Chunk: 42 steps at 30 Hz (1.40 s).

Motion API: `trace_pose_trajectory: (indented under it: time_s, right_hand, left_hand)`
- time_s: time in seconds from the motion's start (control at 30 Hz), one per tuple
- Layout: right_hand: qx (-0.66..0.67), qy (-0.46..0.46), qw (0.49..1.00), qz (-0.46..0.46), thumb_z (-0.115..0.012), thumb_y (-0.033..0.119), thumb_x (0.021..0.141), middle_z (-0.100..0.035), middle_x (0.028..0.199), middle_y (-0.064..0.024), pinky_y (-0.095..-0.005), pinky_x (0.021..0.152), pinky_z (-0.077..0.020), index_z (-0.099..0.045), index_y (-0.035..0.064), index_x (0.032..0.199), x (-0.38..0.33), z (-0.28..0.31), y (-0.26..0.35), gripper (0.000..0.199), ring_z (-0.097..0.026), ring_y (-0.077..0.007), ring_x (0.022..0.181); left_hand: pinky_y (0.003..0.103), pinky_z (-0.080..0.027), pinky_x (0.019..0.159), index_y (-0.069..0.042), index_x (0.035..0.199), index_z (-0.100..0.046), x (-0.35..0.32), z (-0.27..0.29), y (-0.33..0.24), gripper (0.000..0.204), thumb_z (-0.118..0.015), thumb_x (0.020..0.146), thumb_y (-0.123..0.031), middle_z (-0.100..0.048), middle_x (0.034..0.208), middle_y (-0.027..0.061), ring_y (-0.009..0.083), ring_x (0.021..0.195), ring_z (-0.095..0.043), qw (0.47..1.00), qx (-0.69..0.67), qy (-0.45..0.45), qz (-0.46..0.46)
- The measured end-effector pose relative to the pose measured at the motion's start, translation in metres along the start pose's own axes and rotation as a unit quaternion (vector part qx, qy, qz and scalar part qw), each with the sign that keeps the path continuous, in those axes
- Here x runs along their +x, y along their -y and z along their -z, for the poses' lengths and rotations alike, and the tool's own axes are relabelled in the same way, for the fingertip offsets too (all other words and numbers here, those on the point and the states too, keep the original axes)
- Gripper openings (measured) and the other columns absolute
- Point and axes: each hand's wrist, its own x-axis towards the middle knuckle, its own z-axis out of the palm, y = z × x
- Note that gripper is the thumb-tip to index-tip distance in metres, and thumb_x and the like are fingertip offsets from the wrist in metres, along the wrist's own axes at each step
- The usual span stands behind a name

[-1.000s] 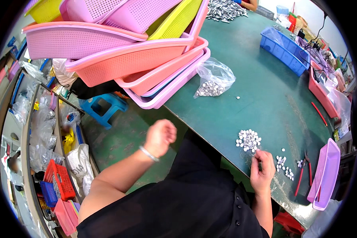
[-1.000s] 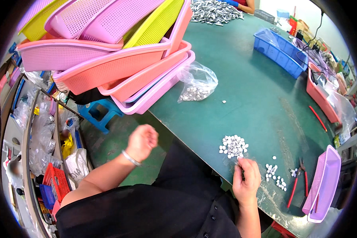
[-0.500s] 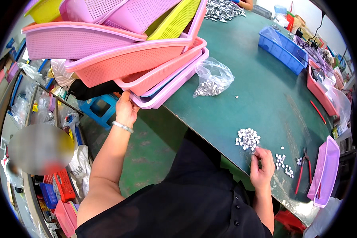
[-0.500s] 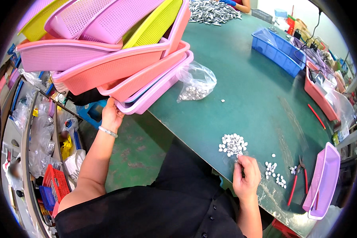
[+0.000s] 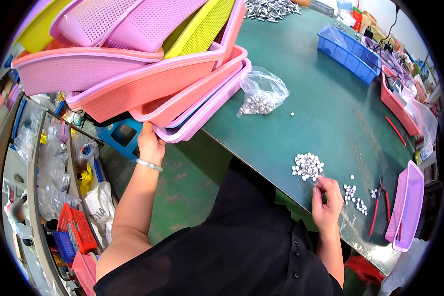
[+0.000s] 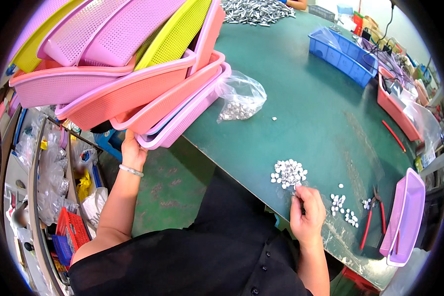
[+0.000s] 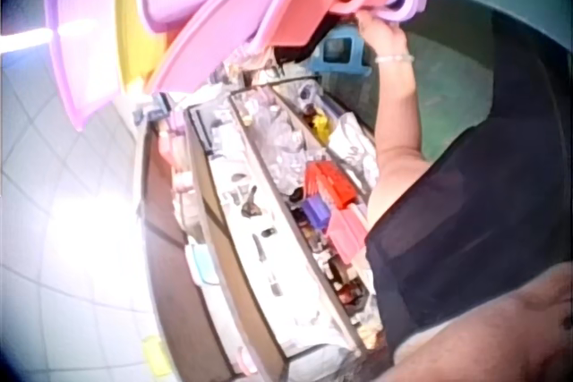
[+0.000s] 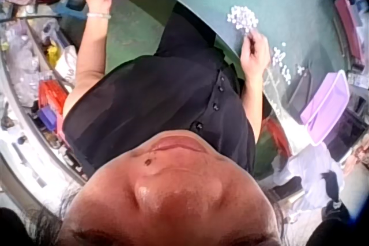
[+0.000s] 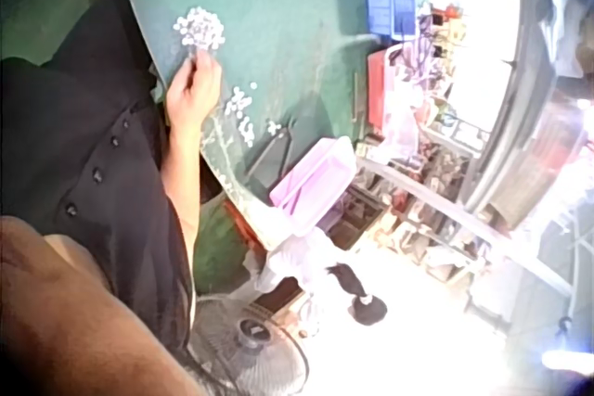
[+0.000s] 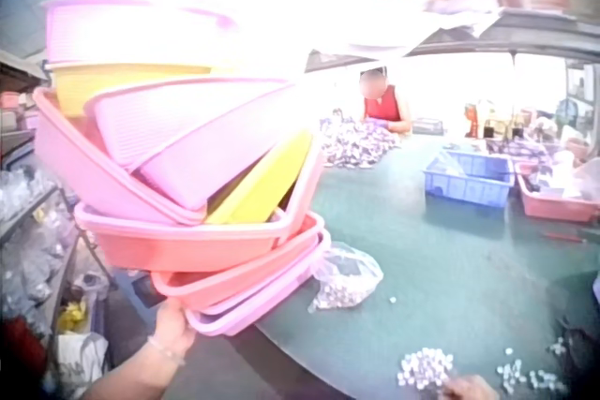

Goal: The person sits at a green workbench and repeatedly picks up small white cylindrical objects and silver metal pieces. They manually fit the metal pieces onto the white objects one by one, then place the assembled units into a clear plastic bag. The process is repetitive and involves fine motor manipulation of small parts.

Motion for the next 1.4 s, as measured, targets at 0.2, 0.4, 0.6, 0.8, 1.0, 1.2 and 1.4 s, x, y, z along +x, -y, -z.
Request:
trace_pose_trajectory:
  time_s: [0.2, 0.4, 0.6, 0.8, 1.0, 1.2, 1.4]
  right_hand:
    - [0.013, -0.012, 1.0, -0.001, -0.057, -0.011, 0.069, -0.056, 0.077, -0.0112, -0.0267, 0.054, -0.0432, -0.056, 0.0009, 0.099, 0.003, 0.0, 0.002, 0.032, -0.054, -0.0203, 0.062]
    - [0.029, -0.005, 0.999, -0.036, -0.059, -0.008, 0.069, -0.054, 0.073, -0.0077, -0.0271, 0.055, -0.044, -0.053, 0.004, 0.107, 0.0, -0.001, -0.003, 0.04, -0.054, -0.0199, 0.062]
    - [0.06, -0.025, 0.998, -0.023, -0.061, -0.009, 0.069, -0.058, 0.075, -0.0066, -0.027, 0.055, -0.0463, -0.051, 0.0038, 0.112, 0.0, -0.005, -0.002, 0.046, -0.058, -0.0182, 0.066]
    - [-0.004, -0.038, 0.999, 0.036, -0.062, -0.008, 0.065, -0.059, 0.074, -0.0066, -0.0296, 0.055, -0.0454, -0.053, 0.0039, 0.111, 0.002, 0.001, 0.006, 0.048, -0.056, -0.0209, 0.063]
    - [-0.04, -0.047, 0.996, 0.059, -0.063, -0.008, 0.065, -0.059, 0.075, -0.0074, -0.0312, 0.056, -0.0454, -0.053, 0.0035, 0.11, -0.001, 0.008, 0.009, 0.048, -0.056, -0.023, 0.064]
    - [0.065, -0.034, 0.996, -0.044, -0.06, -0.01, 0.069, -0.058, 0.083, -0.0079, -0.0284, 0.061, -0.0473, -0.049, 0.0042, 0.116, -0.011, 0.003, 0.009, 0.05, -0.058, -0.0173, 0.071]
    - [0.216, -0.016, 0.968, -0.13, -0.057, -0.011, 0.074, -0.056, 0.093, -0.007, -0.0253, 0.072, -0.0442, -0.041, 0.0028, 0.123, -0.015, 0.0, 0.004, 0.054, -0.054, -0.012, 0.083]
  left_hand:
    - [0.027, -0.049, 0.062, -0.005, 0.105, -0.052, 0.007, 0.001, 0.003, 0.027, -0.049, 0.09, -0.027, -0.06, 0.101, 0.0042, 0.0167, 0.085, -0.06, 1.0, -0.006, 0.018, -0.002]
    - [0.021, -0.032, 0.046, -0.013, 0.083, -0.051, -0.054, 0.022, 0.032, 0.033, -0.042, 0.088, -0.043, -0.049, 0.067, 0.0011, 0.0119, 0.053, -0.041, 0.982, 0.049, -0.026, 0.178]
    - [0.02, -0.039, 0.047, -0.005, 0.088, -0.056, -0.161, -0.063, 0.065, 0.021, -0.046, 0.091, -0.023, -0.054, 0.068, 0.0036, 0.0109, 0.055, -0.052, 0.834, 0.28, 0.37, 0.299]
    - [0.019, -0.043, 0.048, -0.003, 0.088, -0.057, -0.182, -0.135, 0.099, 0.018, -0.05, 0.09, -0.02, -0.059, 0.074, 0.0038, 0.0103, 0.058, -0.058, 0.724, 0.228, 0.529, 0.38]
    - [0.019, -0.043, 0.046, -0.004, 0.082, -0.057, -0.19, -0.143, 0.12, 0.01, -0.053, 0.086, -0.012, -0.058, 0.068, 0.003, 0.0093, 0.055, -0.055, 0.717, 0.176, 0.545, 0.398]
    - [0.019, -0.041, 0.047, -0.005, 0.086, -0.058, -0.19, -0.14, 0.12, 0.008, -0.053, 0.087, -0.012, -0.059, 0.07, 0.0019, 0.0081, 0.055, -0.054, 0.721, 0.17, 0.53, 0.413]
    - [0.019, -0.042, 0.047, -0.004, 0.081, -0.057, -0.19, -0.14, 0.12, 0.01, -0.055, 0.085, -0.013, -0.058, 0.068, 0.0026, 0.0083, 0.054, -0.053, 0.729, 0.172, 0.528, 0.4]
